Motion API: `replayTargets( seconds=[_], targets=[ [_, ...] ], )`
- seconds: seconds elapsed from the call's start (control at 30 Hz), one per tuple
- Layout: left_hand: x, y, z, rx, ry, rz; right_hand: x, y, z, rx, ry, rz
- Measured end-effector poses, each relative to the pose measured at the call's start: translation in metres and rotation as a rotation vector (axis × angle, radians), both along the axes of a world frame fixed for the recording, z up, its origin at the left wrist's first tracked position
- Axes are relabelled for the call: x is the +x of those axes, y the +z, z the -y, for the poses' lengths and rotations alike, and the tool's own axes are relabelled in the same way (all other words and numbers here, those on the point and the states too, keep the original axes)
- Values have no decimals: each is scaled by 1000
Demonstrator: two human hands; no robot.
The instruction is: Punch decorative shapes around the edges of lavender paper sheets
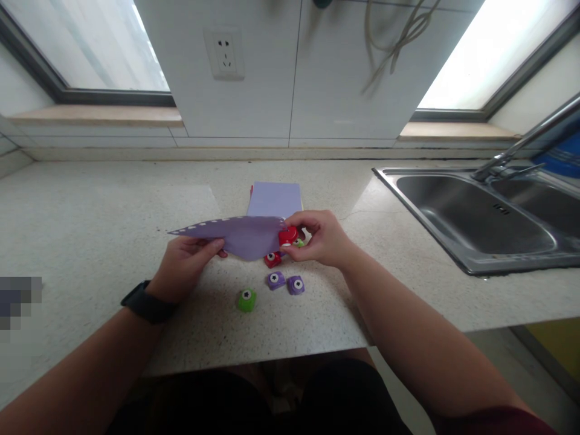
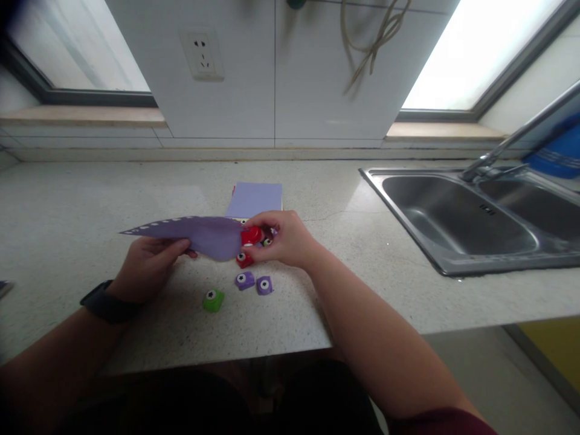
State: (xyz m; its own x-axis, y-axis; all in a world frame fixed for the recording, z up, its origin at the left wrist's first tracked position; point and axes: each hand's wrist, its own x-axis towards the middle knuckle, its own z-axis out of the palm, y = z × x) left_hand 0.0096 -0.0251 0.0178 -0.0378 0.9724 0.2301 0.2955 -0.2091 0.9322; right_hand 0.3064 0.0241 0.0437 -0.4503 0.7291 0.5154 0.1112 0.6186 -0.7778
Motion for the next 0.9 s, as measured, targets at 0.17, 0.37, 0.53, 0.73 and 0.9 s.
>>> replayTargets(
  seconds=[0.17, 0.37, 0.53, 0.73, 0.9],
  targets=[
    [-2, -3, 0, 26, 59, -59, 1, 1, 0, -46, 8, -1],
    [1, -3, 0, 48, 64, 2, 1, 2, 0, -67, 20, -3],
    [4, 0, 1, 15, 100, 16, 0, 0, 0, -66, 19, -4],
    [6, 1, 1, -8, 118, 54, 0, 0, -1, -4, 5, 20],
    [6, 1, 2, -19, 130, 21, 1, -1, -2, -39, 0, 11]
  ],
)
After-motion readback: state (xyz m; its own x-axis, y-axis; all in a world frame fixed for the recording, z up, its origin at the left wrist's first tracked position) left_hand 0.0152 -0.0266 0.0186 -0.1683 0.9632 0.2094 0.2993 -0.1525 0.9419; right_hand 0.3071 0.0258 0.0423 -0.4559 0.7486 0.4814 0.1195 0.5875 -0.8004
